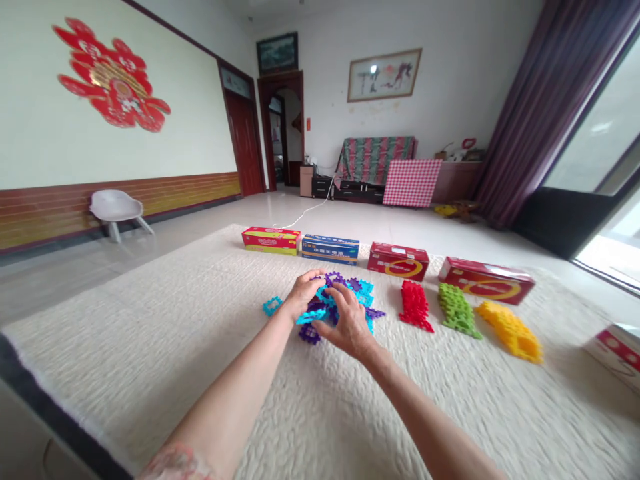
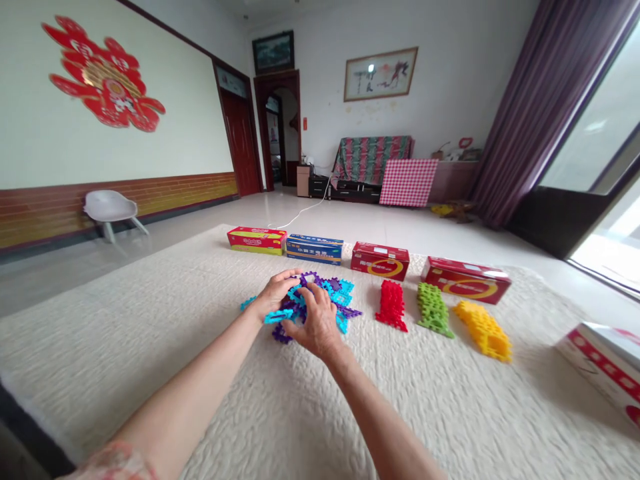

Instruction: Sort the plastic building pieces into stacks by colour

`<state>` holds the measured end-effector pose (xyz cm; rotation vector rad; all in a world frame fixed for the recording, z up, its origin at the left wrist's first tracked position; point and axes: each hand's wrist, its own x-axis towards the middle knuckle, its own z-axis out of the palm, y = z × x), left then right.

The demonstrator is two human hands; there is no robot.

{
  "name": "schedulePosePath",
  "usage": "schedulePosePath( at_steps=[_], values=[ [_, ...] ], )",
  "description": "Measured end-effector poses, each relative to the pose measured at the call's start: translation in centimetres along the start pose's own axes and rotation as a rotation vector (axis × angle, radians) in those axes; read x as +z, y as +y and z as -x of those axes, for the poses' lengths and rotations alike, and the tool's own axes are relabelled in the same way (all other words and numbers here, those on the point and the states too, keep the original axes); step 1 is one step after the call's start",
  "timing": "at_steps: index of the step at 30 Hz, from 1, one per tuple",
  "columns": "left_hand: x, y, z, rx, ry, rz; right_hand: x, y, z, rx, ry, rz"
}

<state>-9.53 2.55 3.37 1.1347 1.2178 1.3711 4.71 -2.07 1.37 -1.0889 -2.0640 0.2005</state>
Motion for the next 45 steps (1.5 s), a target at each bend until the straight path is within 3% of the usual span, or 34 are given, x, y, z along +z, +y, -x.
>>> schedulePosePath(
  at_steps=[5,10,16,21,24,28,33,38,42,45],
  values=[
    [3.5,-1.9,-3.9,-0.031,-0.098,-0.080,-0.7,5.7,-1.5,0.136,-0.008,0.016],
    [3.9,-1.4,-5.0,0.115,-0.154,-0.321,-1.2,8.1,-1.1,0.212,-0.051,0.101],
    [-0.7,0.5,-3.8,0.192,0.036,-0.585,-2.3,5.5,0.7,-0.032,0.029,0.068],
    [-6.1,-0.8,-0.7,0.128,0.302,-0.739,-2.1,0.2,3.1,-0.173,-0.158,0.037],
    [-8.1,-2.6,0.8,0.072,0.373,-0.820,-1.3,-2.3,4.5,-0.173,-0.255,0.098],
    [-7.8,-4.1,1.5,0.027,0.341,-0.907,-0.2,-3.9,5.8,-0.129,-0.299,0.154],
    [-5.7,-4.9,1.4,0.129,0.241,-0.870,0.7,-3.8,6.9,-0.092,-0.233,0.116],
    [-5.6,-5.7,1.1,0.136,0.150,-0.840,1.1,-3.3,7.0,-0.129,-0.180,0.045],
    [-5.9,-5.6,0.9,0.175,0.130,-0.836,0.6,-1.5,5.7,-0.197,-0.031,0.016],
    [-5.9,-5.3,0.7,0.190,0.109,-0.963,0.0,1.3,4.2,-0.138,0.117,0.060]
  ],
)
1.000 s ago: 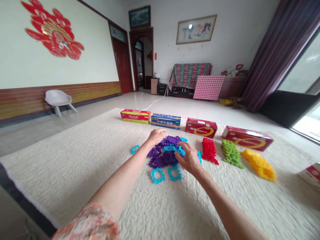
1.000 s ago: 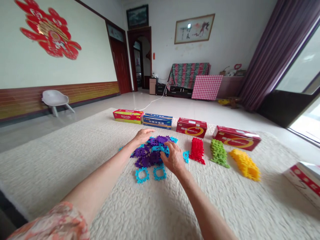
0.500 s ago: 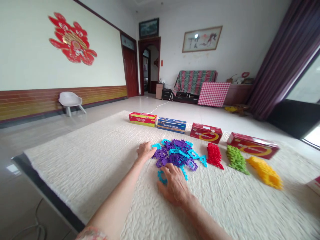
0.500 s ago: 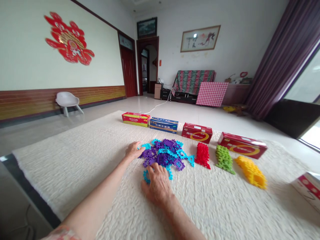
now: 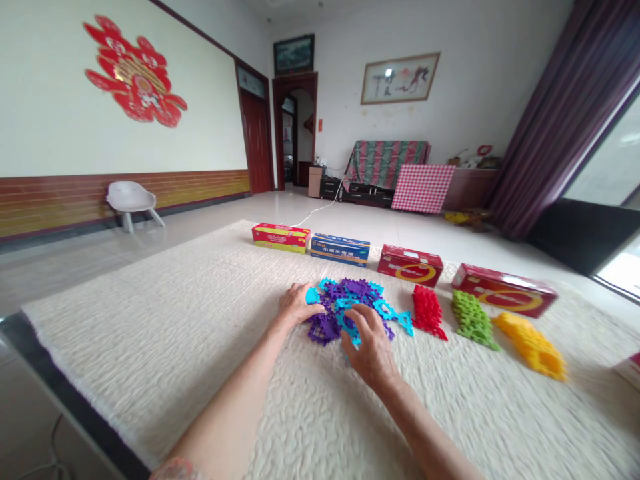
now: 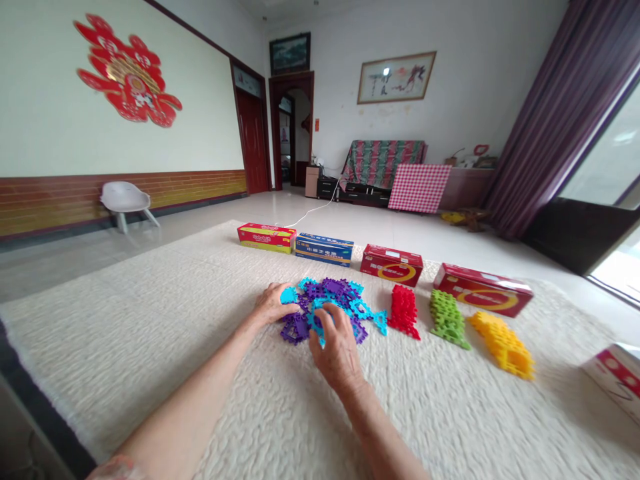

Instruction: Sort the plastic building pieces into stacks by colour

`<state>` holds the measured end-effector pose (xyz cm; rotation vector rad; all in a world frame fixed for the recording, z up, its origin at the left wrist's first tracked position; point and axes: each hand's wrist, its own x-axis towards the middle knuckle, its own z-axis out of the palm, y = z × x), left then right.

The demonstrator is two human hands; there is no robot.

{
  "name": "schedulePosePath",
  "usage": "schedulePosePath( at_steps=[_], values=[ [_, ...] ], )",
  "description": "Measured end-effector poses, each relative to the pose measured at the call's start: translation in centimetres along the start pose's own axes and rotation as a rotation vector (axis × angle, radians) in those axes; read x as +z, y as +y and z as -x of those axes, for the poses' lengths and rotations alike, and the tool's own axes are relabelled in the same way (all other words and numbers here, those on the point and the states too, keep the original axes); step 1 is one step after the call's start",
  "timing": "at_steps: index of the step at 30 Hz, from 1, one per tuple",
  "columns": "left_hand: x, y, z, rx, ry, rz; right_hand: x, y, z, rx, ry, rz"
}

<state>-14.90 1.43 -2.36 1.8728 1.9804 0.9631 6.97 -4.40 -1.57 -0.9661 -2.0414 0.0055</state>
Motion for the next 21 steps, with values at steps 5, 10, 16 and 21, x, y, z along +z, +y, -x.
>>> schedulePosePath(
  at_steps=[5,10,16,21],
  values=[
    [-0.1,-0.1,-0.6,0.090,0.046,-0.033,0.1,4.9,-0.7,0.103,0.089,0.055],
    [0.0,-0.8,-0.9,0.145,0.121,0.003,0.1,5.3,-0.3,0.053,0.038,0.097],
    [-0.6,-0.6,-0.6,0.078,0.132,0.071,-0.6,2.3,-0.1,-0.080,-0.083,0.099],
    [-1.4,0.1,-0.5,-0.066,0.180,0.099,-1.1,0.2,-0.1,-0.183,-0.257,0.036]
  ],
)
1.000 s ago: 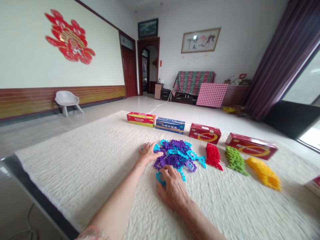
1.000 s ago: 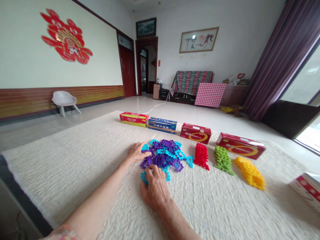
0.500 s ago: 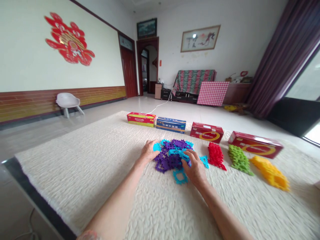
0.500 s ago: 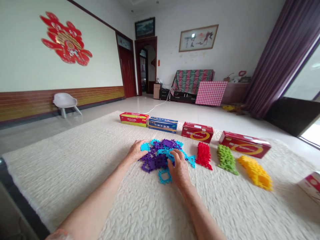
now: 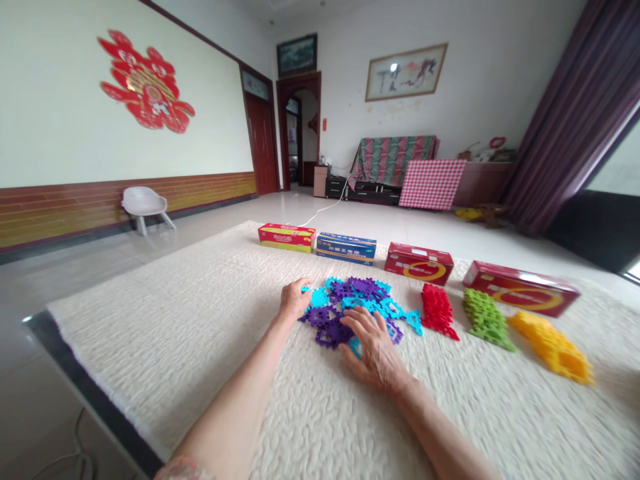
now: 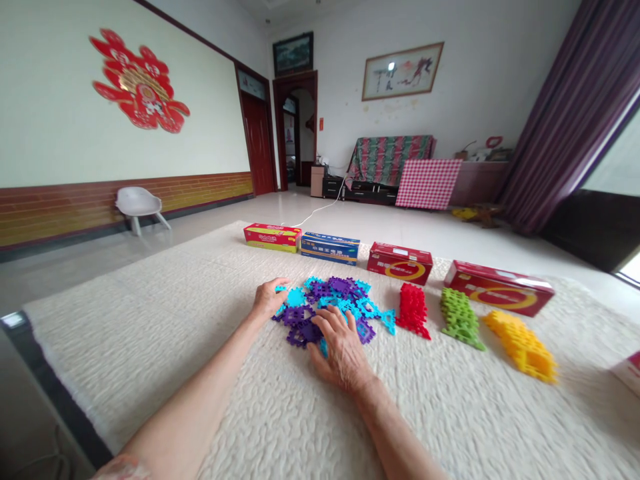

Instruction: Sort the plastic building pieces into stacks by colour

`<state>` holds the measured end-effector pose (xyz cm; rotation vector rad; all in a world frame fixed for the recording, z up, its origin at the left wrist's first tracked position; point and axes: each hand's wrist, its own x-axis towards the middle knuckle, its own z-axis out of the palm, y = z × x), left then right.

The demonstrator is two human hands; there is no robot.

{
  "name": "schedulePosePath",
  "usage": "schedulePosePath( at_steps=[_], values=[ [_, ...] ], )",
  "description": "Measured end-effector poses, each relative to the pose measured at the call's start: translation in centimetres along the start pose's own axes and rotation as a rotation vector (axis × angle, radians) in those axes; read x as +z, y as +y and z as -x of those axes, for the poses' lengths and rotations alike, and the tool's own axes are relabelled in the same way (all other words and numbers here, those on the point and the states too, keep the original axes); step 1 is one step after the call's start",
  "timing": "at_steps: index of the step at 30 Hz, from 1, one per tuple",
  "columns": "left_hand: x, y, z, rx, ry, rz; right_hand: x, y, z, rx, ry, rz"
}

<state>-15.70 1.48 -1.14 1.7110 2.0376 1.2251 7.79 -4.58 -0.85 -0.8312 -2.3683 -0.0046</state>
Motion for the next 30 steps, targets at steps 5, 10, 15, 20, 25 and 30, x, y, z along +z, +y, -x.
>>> schedulePosePath(
  at_steps=[5,10,15,20,25,30],
  values=[
    [-0.1,0.6,-0.1,-0.104,0.053,0.173,0.5,-1.5,-0.2,-0.021,-0.079,-0.015],
    [1.9,2.4,-0.2,-0.143,0.040,0.282,0.7,-1.6,-0.2,-0.020,-0.040,-0.007],
    [3.8,4.5,-0.7,-0.039,-0.169,0.400,0.6,0.1,0.2,0.079,0.103,0.129],
    [0.8,3.7,-0.6,0.080,-0.253,0.274,0.6,1.8,0.4,0.145,0.199,0.225],
    [-2.4,1.5,1.0,-0.017,-0.384,0.010,0.5,3.3,0.7,0.284,0.276,0.246],
    [-2.1,1.3,2.1,0.058,-0.494,-0.089,0.9,4.2,1.3,0.364,0.286,0.235]
  ],
)
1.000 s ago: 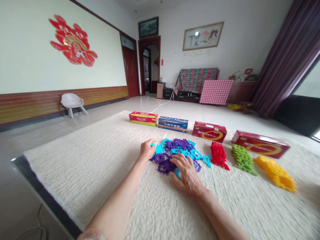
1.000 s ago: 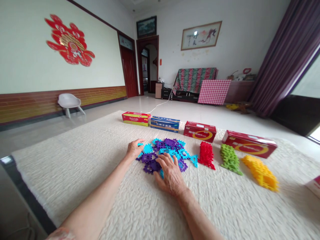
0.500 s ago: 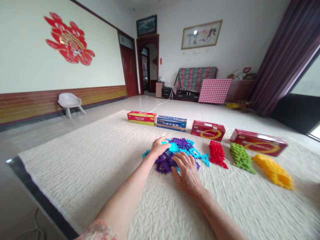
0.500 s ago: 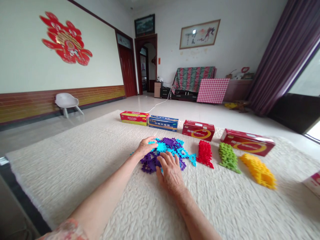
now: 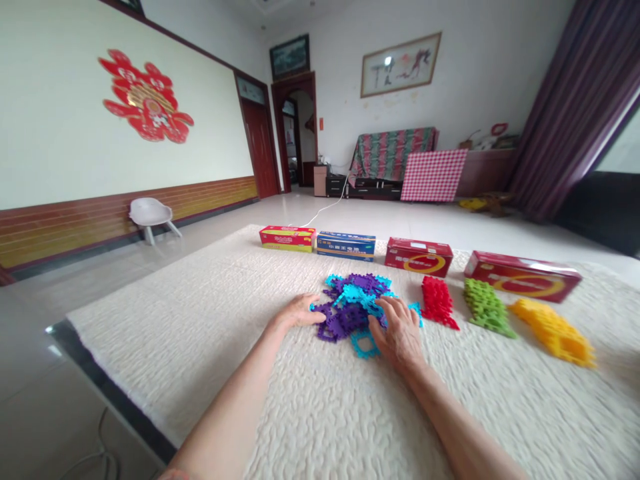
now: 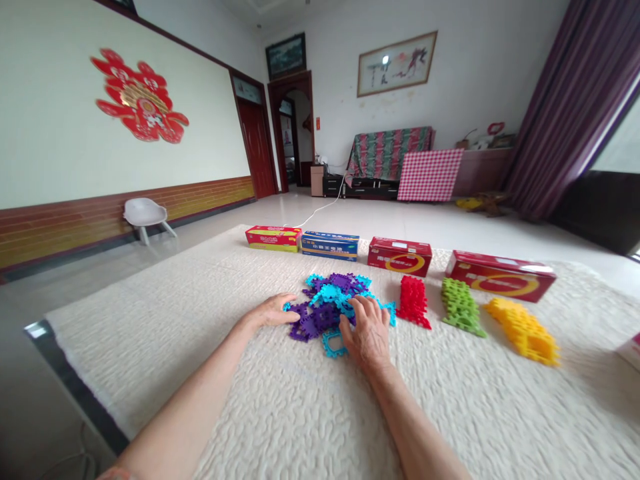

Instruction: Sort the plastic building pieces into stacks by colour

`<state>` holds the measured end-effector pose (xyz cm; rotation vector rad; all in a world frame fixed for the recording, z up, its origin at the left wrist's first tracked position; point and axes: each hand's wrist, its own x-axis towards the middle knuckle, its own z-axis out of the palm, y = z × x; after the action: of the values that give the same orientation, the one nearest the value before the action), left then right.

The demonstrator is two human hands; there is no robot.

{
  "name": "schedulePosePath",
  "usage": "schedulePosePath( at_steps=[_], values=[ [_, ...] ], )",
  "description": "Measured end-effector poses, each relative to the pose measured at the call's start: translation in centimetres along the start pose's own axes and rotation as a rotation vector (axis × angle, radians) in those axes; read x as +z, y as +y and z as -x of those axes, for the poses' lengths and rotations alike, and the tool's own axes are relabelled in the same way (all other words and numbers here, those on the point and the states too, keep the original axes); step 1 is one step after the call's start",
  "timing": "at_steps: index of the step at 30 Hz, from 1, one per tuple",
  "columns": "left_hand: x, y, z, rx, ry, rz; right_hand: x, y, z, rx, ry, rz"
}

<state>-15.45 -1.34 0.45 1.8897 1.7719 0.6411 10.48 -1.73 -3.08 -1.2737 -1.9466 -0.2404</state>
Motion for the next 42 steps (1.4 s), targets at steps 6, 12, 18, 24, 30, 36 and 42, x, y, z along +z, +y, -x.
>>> schedulePosePath(
  at_steps=[6,12,18,24,30,36,42],
  values=[
    [0.8,0.0,-0.2,0.183,-0.045,0.069,0.9,0.3,0.3,0.086,-0.046,-0.022],
    [1.0,0.7,0.3,0.072,-0.064,0.241,1.3,0.6,0.3,0.071,-0.064,-0.119],
    [1.4,1.1,0.3,0.093,0.020,0.309,1.4,0.8,0.2,0.036,-0.044,-0.136],
    [1.7,1.4,0.1,0.127,0.058,0.319,1.5,0.8,0.2,0.035,-0.048,-0.152],
    [1.3,1.6,0.4,0.151,0.008,0.405,1.5,0.8,0.3,0.039,-0.062,-0.160],
    [1.1,0.9,0.2,0.097,0.048,0.527,1.5,0.7,0.3,0.053,-0.055,-0.171],
    [1.5,0.4,-1.3,0.009,0.140,0.821,1.6,0.7,0.3,0.071,-0.023,-0.236]
  ],
)
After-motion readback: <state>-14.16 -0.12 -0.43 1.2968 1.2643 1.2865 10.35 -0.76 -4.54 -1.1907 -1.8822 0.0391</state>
